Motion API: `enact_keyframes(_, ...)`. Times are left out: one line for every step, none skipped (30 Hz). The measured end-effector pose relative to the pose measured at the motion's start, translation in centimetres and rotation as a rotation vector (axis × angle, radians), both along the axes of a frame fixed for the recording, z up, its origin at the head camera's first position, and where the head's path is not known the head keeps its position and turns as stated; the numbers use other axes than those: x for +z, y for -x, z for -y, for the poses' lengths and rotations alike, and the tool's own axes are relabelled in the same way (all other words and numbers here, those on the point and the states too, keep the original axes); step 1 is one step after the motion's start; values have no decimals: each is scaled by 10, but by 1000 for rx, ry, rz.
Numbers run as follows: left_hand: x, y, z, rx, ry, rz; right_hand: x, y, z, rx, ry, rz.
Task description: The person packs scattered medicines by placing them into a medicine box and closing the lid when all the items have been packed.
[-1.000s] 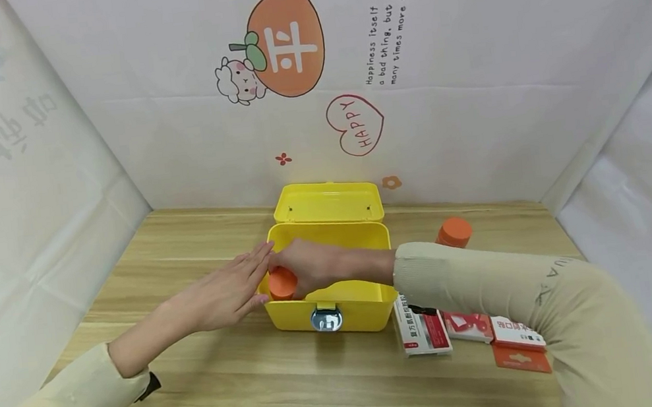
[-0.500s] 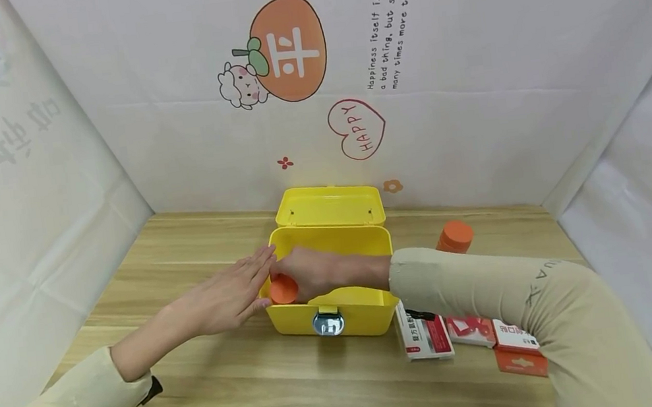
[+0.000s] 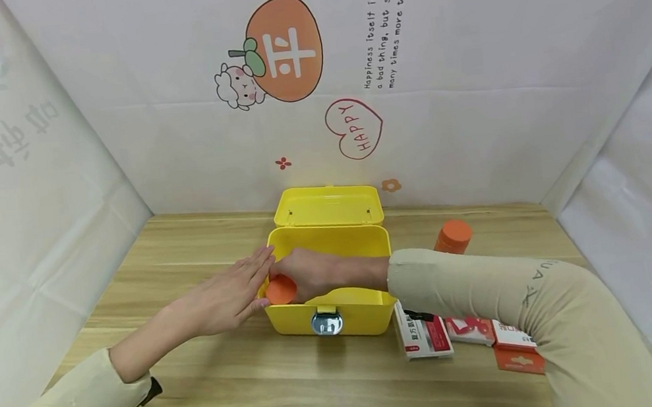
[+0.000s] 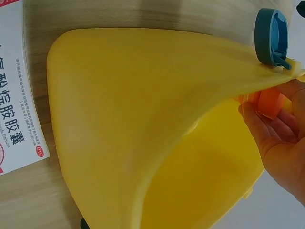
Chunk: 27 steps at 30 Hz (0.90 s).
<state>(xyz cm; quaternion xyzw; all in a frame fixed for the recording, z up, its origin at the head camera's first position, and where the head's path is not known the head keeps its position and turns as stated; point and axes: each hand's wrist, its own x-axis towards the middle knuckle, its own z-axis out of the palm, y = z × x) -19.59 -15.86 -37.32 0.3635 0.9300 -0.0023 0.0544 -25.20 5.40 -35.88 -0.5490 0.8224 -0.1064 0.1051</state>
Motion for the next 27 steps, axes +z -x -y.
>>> enact_keyframes(0, 0, 0, 0, -2, 1, 0, 0, 0, -2, 0, 6)
enact_keyframes(0, 0, 0, -2, -2, -1, 0, 0, -1, -4, -2, 13)
enact_keyframes(0, 0, 0, -3, -1, -2, 0, 0, -1, -10, -9, 23)
enact_keyframes(-1, 0, 0, -6, 0, -5, 1, 0, -2, -17, -18, 33)
enact_keyframes(-1, 0, 0, -8, 2, -7, 1, 0, -3, -25, -25, 51)
enact_keyframes(-1, 0, 0, -9, 3, -8, 2, 0, -4, -38, -35, 74)
enact_keyframes(-1, 0, 0, -12, 6, -12, 3, 1, -5, -53, -43, 98)
enact_keyframes(-1, 0, 0, -13, 5, -14, 4, 1, -7, -72, -50, 121)
enact_keyframes(0, 0, 0, -13, 4, -14, 5, 2, -9, -93, -58, 147)
enact_keyframes(0, 0, 0, -12, 3, -13, 7, 3, -11, -114, -64, 173)
enact_keyframes(0, 0, 0, -10, 3, -12, 9, 3, -14, -133, -67, 196)
enact_keyframes(0, 0, 0, -8, 3, -10, 11, 3, -16, -153, -76, 213)
enact_keyframes(0, 0, -1, -7, 3, -10, 14, 3, -19, -168, -79, 220)
enact_keyframes(0, 1, -1, -5, 1, -5, 17, 2, -23, -183, -82, 225)
enact_keyframes(0, 1, -2, -4, 2, -3, 20, 2, -27, -196, -82, 229)
enact_keyframes(0, 1, -2, -4, 5, -2, 23, 1, -30, -203, -76, 227)
enact_keyframes(0, 1, -2, -4, 9, -2, 26, 0, -33, -214, -70, 225)
enact_keyframes(0, 1, -2, -5, 11, -1, 28, -1, -36, -225, -61, 222)
enact_keyframes(1, 1, -2, -5, 11, -1, 31, -1, -39, -234, -50, 219)
enact_keyframes(1, 1, -2, -5, 14, -1, 33, -2, -42, -243, -39, 215)
enact_keyframes(2, 1, -2, -4, 17, -2, 35, -3, -44, -248, -29, 212)
enact_keyframes(2, 1, -2, -5, 19, -3, 37, -4, -46, -252, -19, 210)
enact_keyframes(2, 1, -1, -5, 20, -4, 39, -5, -49, -256, -9, 208)
enact_keyframes(2, 0, -2, -7, 18, -5, 41, -6, -51, -256, 3, 207)
enact_keyframes(2, 0, -2, -8, 18, -6, 42, -7, -53, -255, 16, 206)
enact_keyframes(2, 0, -2, -10, 18, -8, 44, -8, -55, -253, 29, 205)
enact_keyframes(2, 0, -2, -11, 19, -10, 46, -9, -57, -249, 43, 207)
